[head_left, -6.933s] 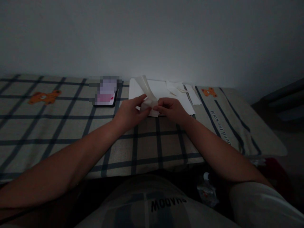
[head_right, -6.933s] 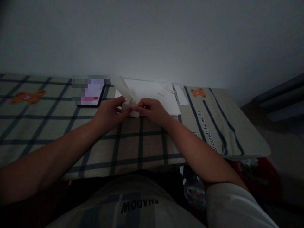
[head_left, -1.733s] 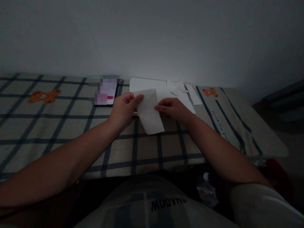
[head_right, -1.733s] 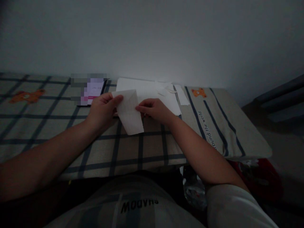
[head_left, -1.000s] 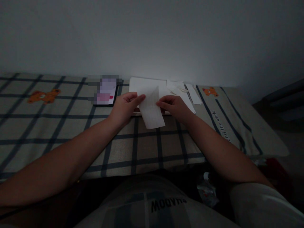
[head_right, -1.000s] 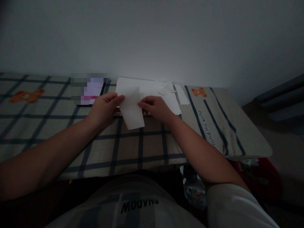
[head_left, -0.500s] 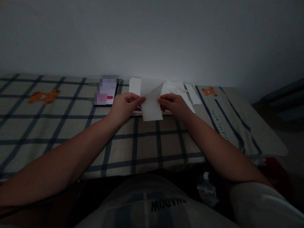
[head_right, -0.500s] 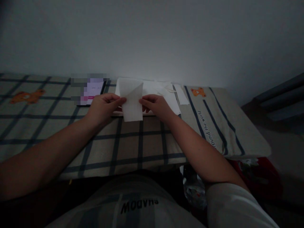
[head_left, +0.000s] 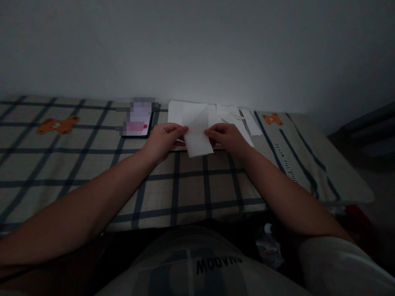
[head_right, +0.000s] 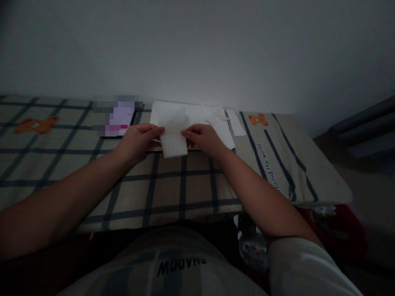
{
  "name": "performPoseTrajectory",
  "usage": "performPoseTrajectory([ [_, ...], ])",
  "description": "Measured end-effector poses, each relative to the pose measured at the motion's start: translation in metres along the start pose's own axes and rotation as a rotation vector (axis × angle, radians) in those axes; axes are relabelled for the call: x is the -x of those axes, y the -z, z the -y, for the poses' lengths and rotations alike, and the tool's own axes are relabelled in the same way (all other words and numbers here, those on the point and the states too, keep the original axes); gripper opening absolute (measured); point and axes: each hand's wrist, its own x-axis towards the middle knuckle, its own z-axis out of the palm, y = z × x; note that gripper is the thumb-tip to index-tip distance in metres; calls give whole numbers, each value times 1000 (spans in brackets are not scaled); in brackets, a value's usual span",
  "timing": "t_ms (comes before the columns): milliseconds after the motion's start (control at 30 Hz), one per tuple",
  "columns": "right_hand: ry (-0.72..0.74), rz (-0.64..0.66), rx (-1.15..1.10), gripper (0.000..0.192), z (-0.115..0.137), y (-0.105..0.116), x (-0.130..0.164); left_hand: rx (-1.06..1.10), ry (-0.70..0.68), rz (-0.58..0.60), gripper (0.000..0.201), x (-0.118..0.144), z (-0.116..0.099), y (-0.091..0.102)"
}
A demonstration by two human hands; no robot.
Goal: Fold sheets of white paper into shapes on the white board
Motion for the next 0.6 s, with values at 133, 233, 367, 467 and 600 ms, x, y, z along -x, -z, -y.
performPoseTrajectory([
  [133, -41, 22, -7, 33, 2, 0, 1, 2, -12, -8, 17, -3, 3, 1],
  [233, -63, 28, -29, 31, 5, -1, 2, 23, -30, -2, 18, -4, 5, 2],
  [367, -73, 51, -41, 29, 7, -2, 2, 20, -22, 0, 23, -3, 3, 3],
  [467, -85, 61, -43, 29, 5, -2, 2, 30, -20, -9, 18, -2, 1, 1],
  [600, -102, 80, -64, 29, 3, -2, 2, 50, -2, -13, 14, -3, 1, 1],
])
